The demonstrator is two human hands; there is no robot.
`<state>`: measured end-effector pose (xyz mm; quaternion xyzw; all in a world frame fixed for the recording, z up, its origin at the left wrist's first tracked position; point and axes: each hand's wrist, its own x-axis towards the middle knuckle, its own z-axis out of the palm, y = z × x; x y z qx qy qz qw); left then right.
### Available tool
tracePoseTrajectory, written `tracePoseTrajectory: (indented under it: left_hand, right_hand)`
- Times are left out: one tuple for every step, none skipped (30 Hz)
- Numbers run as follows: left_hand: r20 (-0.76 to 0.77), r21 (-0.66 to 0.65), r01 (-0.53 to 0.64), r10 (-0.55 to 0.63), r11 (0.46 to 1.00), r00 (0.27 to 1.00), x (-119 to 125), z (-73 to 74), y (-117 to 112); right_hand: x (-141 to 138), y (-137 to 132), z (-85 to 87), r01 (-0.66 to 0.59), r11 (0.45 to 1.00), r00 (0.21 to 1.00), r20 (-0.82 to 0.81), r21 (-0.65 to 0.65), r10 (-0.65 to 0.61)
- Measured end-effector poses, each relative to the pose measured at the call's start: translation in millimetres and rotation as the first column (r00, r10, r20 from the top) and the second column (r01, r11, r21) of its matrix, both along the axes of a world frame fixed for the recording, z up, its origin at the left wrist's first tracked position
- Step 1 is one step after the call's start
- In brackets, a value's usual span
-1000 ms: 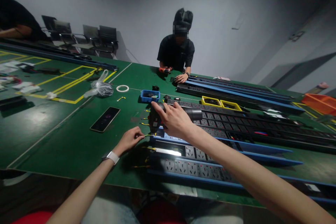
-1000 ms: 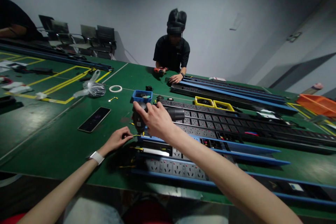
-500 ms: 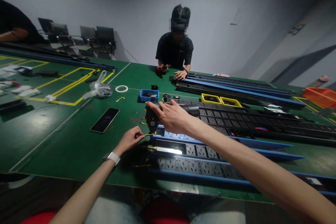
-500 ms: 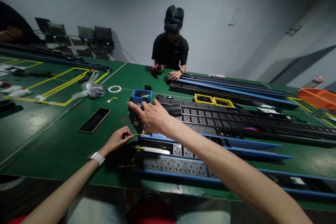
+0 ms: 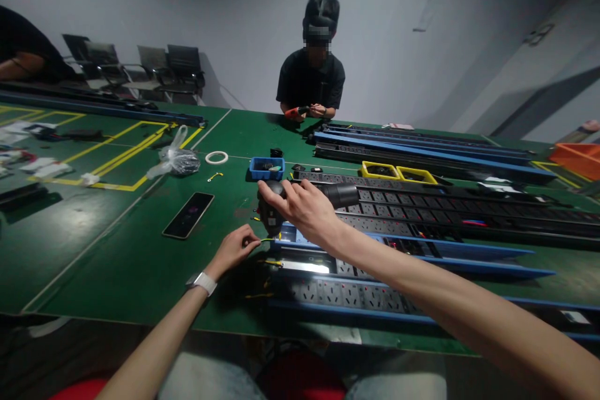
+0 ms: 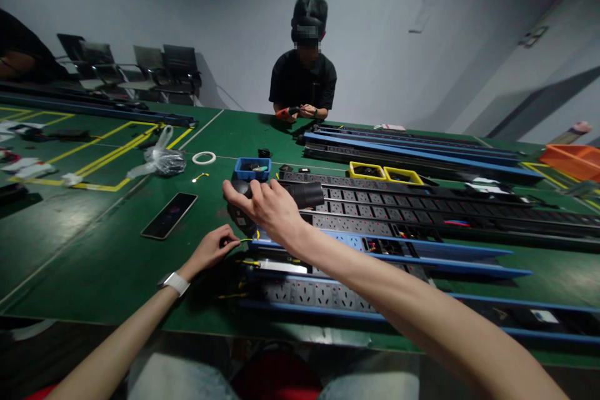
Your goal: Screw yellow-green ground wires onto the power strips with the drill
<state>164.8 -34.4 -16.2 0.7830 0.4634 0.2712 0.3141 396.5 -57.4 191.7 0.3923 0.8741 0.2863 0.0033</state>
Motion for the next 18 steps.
tracePoseTrajectory:
  left_hand:
    - [-0.001,0.002,0.002,-0.002,1.0,1.0,-0.2,-0.6,0.2]
    - [-0.003,0.006,0.004,-0.004,1.0,1.0,-0.5,-1.3,0.5]
    - [-0.007,0.009,0.005,-0.005,1.0,1.0,-0.9,-2.1,0.8]
    - [-0.012,0.012,0.006,-0.005,1.0,1.0,-1.2,-2.9,1.0]
    - [-0.018,0.014,0.006,-0.006,1.0,1.0,-1.4,-3.6,1.2]
    - [-0.022,0.015,0.006,-0.005,1.0,1.0,-1.6,-4.1,1.4]
    - [-0.026,0.014,0.005,-0.005,1.0,1.0,-1.7,-4.5,1.5]
    - [-0.029,0.014,0.004,-0.003,1.0,1.0,-1.6,-4.7,1.5]
    - [-0.031,0.015,0.003,-0.002,1.0,1.0,-1.4,-4.7,1.4]
    - [-0.034,0.018,0.001,-0.001,1.0,0.999,-1.2,-4.5,1.2]
    - [-0.036,0.021,0.0,0.001,1.0,0.999,-0.8,-4.1,1.0]
    - [-0.037,0.024,-0.001,0.002,1.0,0.999,-0.4,-3.5,0.7]
    - [-0.037,0.026,-0.002,0.003,1.0,0.999,0.0,-3.0,0.4]
    - [-0.035,0.027,-0.002,0.003,1.0,0.999,0.3,-2.4,0.1]
    - [-0.033,0.027,-0.001,0.002,1.0,0.999,0.5,-1.9,-0.1]
    - [-0.03,0.027,0.0,0.001,1.0,1.0,0.6,-1.5,-0.3]
    - [-0.027,0.027,0.001,-0.001,1.0,1.0,0.6,-1.3,-0.4]
    - [-0.026,0.028,0.004,-0.003,1.0,1.0,0.6,-1.3,-0.5]
  right_hand:
    - [1.1,-0.2,-0.5,0.003,1.0,1.0,-0.003,0.003,-0.003]
    - [2.2,-0.3,-0.9,0.006,1.0,1.0,-0.007,0.004,-0.006]
    - [3.2,-0.4,-1.2,0.01,1.0,1.0,-0.012,0.004,-0.01]
    - [3.9,-0.3,-1.5,0.015,1.0,1.0,-0.018,0.005,-0.015]
    - [4.4,0.0,-1.8,0.02,1.0,1.0,-0.024,0.006,-0.02]
    - [4.8,0.5,-2.1,0.025,1.0,0.999,-0.027,0.006,-0.025]
    - [5.0,1.0,-2.4,0.029,1.0,0.999,-0.028,0.004,-0.028]
    - [5.2,1.6,-2.6,0.031,1.0,0.999,-0.026,0.001,-0.031]
    - [5.5,2.0,-2.7,0.032,0.999,0.999,-0.022,-0.006,-0.032]
    - [5.9,2.2,-2.8,0.032,0.999,0.999,-0.02,-0.013,-0.032]
    - [6.4,2.2,-2.8,0.035,0.999,0.999,-0.02,-0.019,-0.035]
    - [6.9,1.9,-2.7,0.036,0.999,0.999,-0.022,-0.021,-0.037]
    - [7.5,1.5,-2.5,0.036,0.999,0.999,-0.026,-0.02,-0.037]
    - [8.0,0.9,-2.2,0.036,0.999,0.999,-0.029,-0.017,-0.037]
    - [8.6,0.4,-1.9,0.036,0.999,0.999,-0.03,-0.015,-0.037]
    - [9.0,0.0,-1.5,0.038,0.999,0.999,-0.029,-0.016,-0.039]
    - [9.3,-0.1,-1.2,0.04,0.999,0.999,-0.027,-0.021,-0.041]
    - [9.6,0.0,-1.0,0.043,0.999,0.999,-0.025,-0.025,-0.044]
